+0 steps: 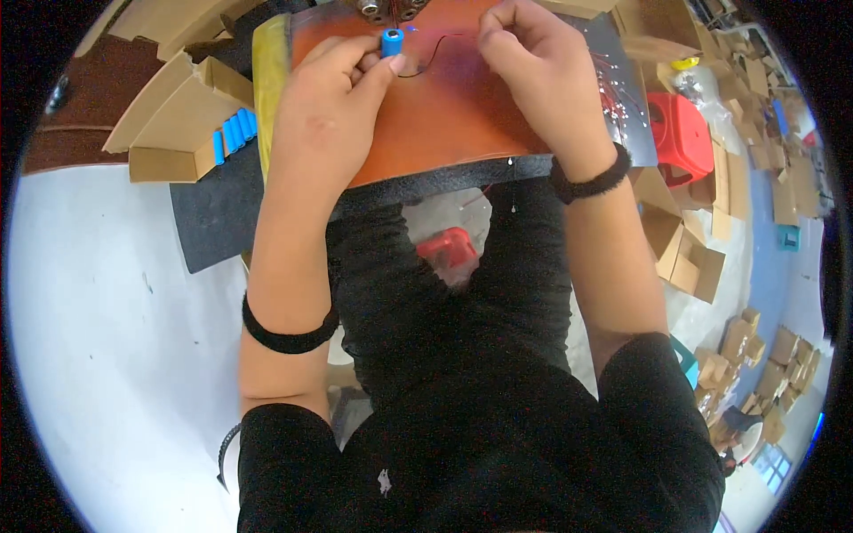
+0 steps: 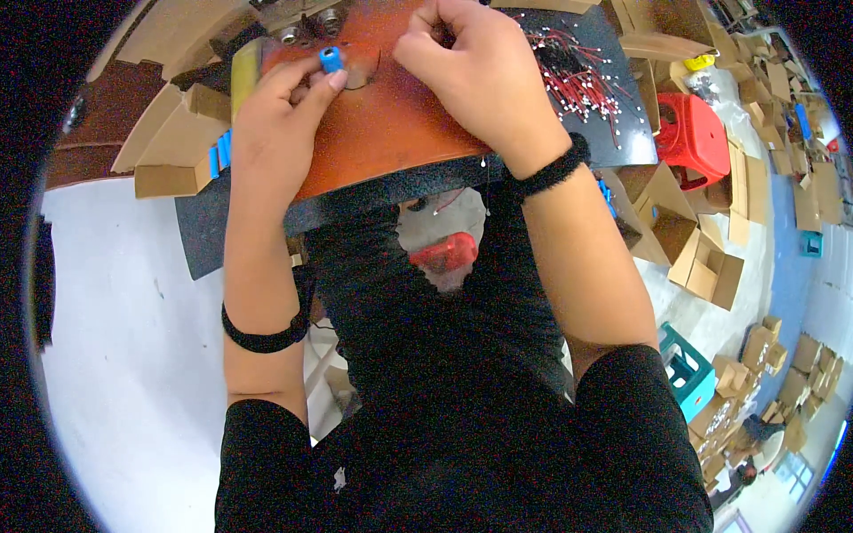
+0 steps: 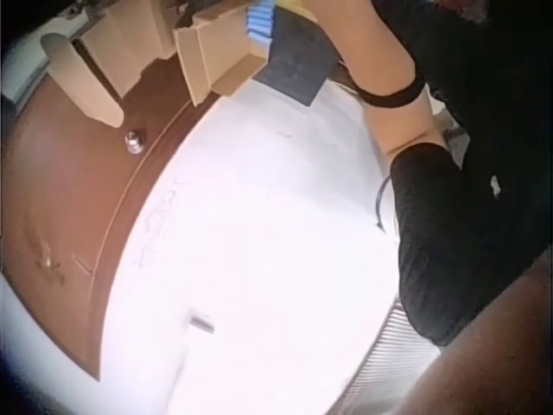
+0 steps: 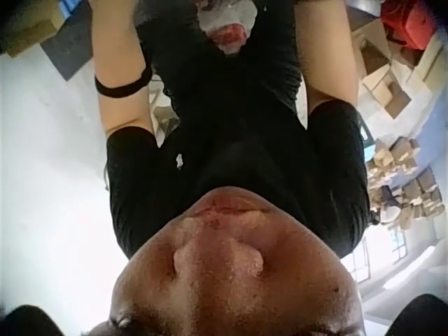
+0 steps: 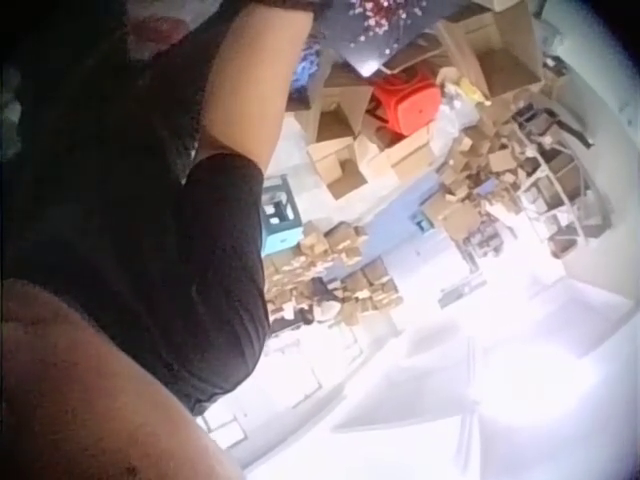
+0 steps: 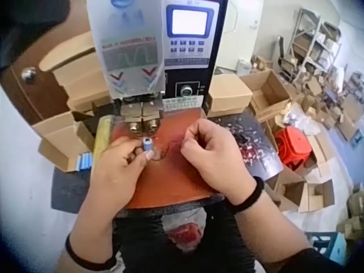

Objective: The person picks up a battery and a wire, positions them under the welding machine, and welds the wire to the battery terminal. This process is repeated for several batteries, with the person reaching for new components and placing the welded units aside.

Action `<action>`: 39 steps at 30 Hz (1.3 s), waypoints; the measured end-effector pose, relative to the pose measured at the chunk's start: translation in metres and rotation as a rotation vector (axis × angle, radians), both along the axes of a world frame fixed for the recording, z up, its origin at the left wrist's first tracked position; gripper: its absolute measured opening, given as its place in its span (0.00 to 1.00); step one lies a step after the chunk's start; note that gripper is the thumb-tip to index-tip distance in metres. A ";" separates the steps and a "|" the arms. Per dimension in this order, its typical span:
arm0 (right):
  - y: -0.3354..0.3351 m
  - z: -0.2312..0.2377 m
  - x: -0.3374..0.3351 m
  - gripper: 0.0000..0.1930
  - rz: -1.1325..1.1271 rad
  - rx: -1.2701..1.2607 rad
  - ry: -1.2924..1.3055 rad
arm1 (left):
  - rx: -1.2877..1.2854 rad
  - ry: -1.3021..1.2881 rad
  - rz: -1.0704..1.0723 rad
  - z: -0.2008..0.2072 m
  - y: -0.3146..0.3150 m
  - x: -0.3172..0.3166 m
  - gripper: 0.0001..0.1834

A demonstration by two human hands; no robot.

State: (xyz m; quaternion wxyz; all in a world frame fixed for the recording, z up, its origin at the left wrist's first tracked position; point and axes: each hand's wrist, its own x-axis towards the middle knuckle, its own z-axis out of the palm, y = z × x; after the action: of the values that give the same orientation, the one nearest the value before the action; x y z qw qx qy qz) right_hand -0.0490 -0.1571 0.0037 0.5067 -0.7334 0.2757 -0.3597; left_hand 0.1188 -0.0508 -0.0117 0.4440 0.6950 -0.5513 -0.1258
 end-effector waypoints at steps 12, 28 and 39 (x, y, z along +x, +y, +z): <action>-0.003 0.000 0.006 0.05 -0.004 -0.014 0.055 | -0.004 -0.033 0.020 -0.006 -0.006 0.001 0.15; 0.003 0.000 0.007 0.06 0.079 0.040 -0.030 | -0.114 -0.144 0.001 -0.005 0.000 0.004 0.17; 0.019 0.016 -0.161 0.05 -0.310 0.040 -0.004 | 0.409 -0.480 0.461 -0.052 0.081 0.164 0.18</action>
State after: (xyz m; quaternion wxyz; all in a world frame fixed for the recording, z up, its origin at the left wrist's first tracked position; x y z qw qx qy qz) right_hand -0.2103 -0.1378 0.0201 0.4602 -0.6711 0.3918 -0.4293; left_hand 0.2830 0.0301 -0.0639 0.1711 0.8845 -0.4325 0.0360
